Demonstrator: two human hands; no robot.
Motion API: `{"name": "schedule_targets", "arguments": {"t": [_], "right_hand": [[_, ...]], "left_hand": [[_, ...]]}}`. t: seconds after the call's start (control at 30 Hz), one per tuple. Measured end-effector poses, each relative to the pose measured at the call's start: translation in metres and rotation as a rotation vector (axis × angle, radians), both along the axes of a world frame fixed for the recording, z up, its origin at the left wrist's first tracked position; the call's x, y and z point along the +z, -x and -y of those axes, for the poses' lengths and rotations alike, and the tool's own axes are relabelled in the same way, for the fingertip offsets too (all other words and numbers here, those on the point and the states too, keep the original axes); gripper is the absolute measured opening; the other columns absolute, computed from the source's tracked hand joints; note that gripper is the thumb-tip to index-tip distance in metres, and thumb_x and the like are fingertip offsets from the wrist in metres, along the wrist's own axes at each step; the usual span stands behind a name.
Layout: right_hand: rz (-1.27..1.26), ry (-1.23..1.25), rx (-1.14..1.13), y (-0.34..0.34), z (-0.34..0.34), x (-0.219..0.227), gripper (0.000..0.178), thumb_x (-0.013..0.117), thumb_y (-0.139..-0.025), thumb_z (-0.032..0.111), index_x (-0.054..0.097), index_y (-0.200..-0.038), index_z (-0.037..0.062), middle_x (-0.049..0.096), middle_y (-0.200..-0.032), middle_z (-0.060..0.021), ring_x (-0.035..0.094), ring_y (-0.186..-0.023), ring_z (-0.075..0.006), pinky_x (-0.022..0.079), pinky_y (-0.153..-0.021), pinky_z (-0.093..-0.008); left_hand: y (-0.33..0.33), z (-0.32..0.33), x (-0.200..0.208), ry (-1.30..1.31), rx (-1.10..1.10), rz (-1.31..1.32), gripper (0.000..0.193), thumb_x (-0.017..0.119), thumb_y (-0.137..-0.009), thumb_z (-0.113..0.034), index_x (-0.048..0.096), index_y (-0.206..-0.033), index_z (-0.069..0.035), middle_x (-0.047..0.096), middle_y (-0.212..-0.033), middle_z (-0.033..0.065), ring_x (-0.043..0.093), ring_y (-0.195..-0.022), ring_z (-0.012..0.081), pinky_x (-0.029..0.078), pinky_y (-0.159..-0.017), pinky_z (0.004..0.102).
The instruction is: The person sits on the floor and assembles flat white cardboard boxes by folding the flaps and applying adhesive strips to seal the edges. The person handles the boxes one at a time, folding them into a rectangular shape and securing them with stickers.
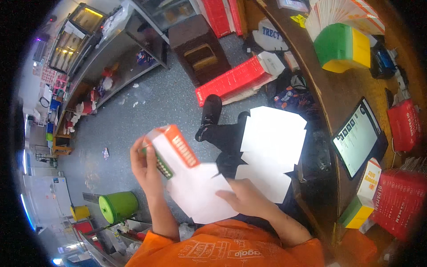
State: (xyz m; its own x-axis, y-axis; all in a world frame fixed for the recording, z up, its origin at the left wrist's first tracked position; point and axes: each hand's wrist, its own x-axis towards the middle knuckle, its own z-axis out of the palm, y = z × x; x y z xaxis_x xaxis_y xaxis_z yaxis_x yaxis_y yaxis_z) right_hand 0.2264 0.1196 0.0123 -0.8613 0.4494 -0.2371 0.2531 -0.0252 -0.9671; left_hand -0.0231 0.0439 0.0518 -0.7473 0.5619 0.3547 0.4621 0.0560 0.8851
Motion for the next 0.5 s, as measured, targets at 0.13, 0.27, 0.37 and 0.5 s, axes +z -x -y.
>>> {"name": "schedule_targets", "arguments": {"t": [0.13,0.27,0.37,0.5], "right_hand": [[-0.033,0.080,-0.401,-0.011,0.015,-0.026,0.032,0.062,-0.103,0.021,0.061,-0.121,-0.0052,0.072,-0.092,-0.0111,0.068,-0.079,-0.0169,0.054,-0.074,-0.0337],[-0.034,0.116,-0.677,-0.019,0.015,-0.024,0.027,0.058,-0.105,0.017,0.061,-0.121,-0.0049,0.069,-0.101,-0.0074,0.064,-0.089,-0.0129,0.053,-0.080,-0.0310],[0.035,0.113,-0.615,-0.034,0.012,-0.020,0.031,0.060,-0.105,0.018,0.060,-0.127,-0.0039,0.069,-0.111,-0.0101,0.063,-0.101,-0.0134,0.051,-0.089,-0.0305],[0.058,0.071,-0.550,-0.036,0.016,-0.033,0.034,0.061,-0.105,0.020,0.059,-0.130,-0.0031,0.070,-0.115,-0.0113,0.062,-0.106,-0.0155,0.050,-0.094,-0.0318]], "left_hand": [[-0.029,0.007,0.034,0.010,-0.207,-0.330,0.027,0.065,-0.098,-0.013,0.065,-0.120,0.002,0.064,-0.119,0.0177,0.063,-0.104,0.0221,0.052,-0.084,0.0323],[-0.075,-0.005,0.084,-0.369,-0.843,-0.420,0.010,0.067,-0.085,-0.008,0.070,-0.092,-0.001,0.069,-0.093,0.0101,0.065,-0.070,0.0188,0.052,-0.061,0.0282],[-0.073,0.005,0.110,-0.206,-0.999,-0.466,0.035,0.069,-0.090,-0.036,0.073,-0.109,-0.007,0.070,-0.112,0.0113,0.064,-0.097,0.0274,0.051,-0.084,0.0375],[-0.065,-0.005,0.123,-0.141,-1.073,-0.460,0.035,0.069,-0.095,-0.037,0.077,-0.116,-0.010,0.074,-0.110,0.0044,0.068,-0.100,0.0240,0.053,-0.085,0.0395]]}}
